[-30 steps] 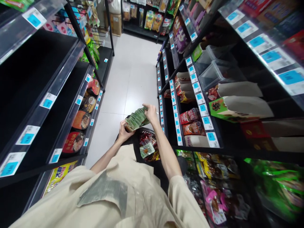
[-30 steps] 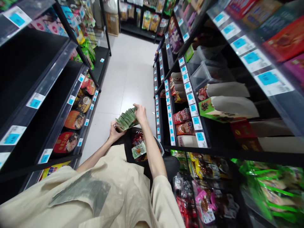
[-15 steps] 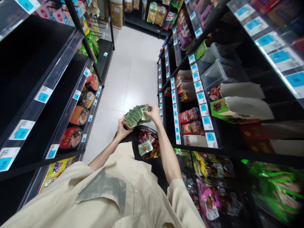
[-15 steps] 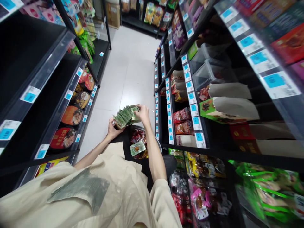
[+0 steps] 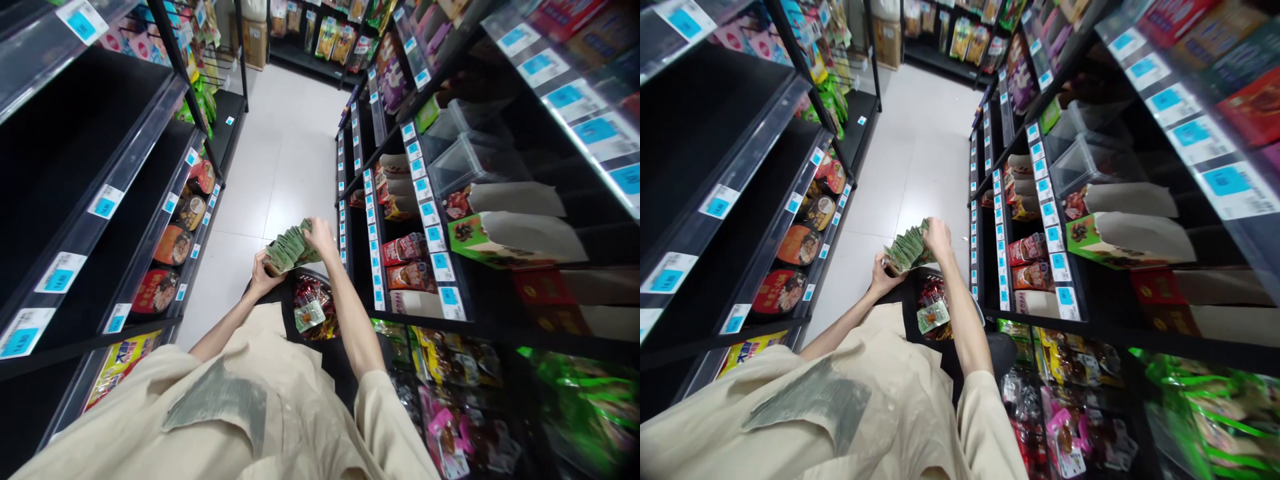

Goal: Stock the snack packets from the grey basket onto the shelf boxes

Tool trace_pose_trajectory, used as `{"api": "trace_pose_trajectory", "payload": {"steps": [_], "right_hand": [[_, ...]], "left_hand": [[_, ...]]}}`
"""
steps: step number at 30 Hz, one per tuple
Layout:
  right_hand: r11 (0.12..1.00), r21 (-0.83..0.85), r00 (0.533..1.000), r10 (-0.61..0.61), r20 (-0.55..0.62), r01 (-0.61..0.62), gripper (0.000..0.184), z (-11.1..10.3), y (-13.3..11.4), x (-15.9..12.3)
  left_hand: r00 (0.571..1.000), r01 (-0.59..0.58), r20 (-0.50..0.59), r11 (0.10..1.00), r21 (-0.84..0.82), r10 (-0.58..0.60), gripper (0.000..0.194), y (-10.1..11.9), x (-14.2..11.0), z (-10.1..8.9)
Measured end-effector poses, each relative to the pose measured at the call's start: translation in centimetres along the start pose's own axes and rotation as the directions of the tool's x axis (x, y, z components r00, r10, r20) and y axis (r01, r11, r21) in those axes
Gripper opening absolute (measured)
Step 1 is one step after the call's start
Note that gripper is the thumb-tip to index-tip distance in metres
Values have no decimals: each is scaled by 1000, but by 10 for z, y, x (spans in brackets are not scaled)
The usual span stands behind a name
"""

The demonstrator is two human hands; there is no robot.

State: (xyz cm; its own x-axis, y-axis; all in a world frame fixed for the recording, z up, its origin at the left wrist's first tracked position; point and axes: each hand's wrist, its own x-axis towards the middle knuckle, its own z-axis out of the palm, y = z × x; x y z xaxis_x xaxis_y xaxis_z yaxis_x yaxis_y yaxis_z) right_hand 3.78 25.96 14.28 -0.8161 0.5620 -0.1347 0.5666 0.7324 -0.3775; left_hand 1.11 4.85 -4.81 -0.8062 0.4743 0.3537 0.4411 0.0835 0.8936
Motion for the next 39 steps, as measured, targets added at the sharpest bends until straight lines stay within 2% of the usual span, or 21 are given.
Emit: {"api": "trace_pose_trajectory", "payload": {"steps": [3,4,6,8,10,22,27,29,31,33,36,37,39], "right_hand": [[965,23,965,-259,-48,261,42,2,-2,4],[940,20,940,-341,-20,342,43,3,-4,6],[912,-1,907,-409,96,411,42,5,-8,11],[912,-31,898,-395,195,408,41,5,-12,15],[917,-44,896,-377,237,397,39,3,-12,16],[937,23,896,-341,285,350,36,-13,6,-17],[940,79,909,-342,238,332,31,-9,13,-18],[929,153,907,-364,211,338,29,-6,15,-16],[898,281,914,-384,126,339,29,-6,19,-16],[836,427,931,-363,-37,343,34,-8,27,-21],[711,613,938,-234,-255,344,46,-12,49,-38],[663,669,941,-195,-278,335,53,-12,60,-47],[568,766,953,-170,-249,301,71,-9,83,-69]], "left_hand": [[1000,-13,1,1000,-5,13,81,0,0,0],[1000,-17,-2,1000,-7,17,82,-1,0,1],[1000,-18,-6,1000,-4,18,83,-2,0,1],[1000,-6,-4,1000,1,6,85,-3,0,1],[1000,6,1,1000,-4,-6,86,-4,0,1],[1000,25,20,999,-44,-24,79,9,2,0],[999,46,19,996,-70,-45,75,10,3,-1],[997,73,32,994,-76,-70,74,11,4,-1],[992,123,38,987,-102,-120,76,12,5,-2],[982,191,40,970,-153,-187,82,12,6,-6],[966,259,72,942,-214,-249,94,11,7,-21],[962,270,101,937,-221,-253,98,10,7,-29],[949,296,184,928,-225,-258,107,8,5,-49]]}}
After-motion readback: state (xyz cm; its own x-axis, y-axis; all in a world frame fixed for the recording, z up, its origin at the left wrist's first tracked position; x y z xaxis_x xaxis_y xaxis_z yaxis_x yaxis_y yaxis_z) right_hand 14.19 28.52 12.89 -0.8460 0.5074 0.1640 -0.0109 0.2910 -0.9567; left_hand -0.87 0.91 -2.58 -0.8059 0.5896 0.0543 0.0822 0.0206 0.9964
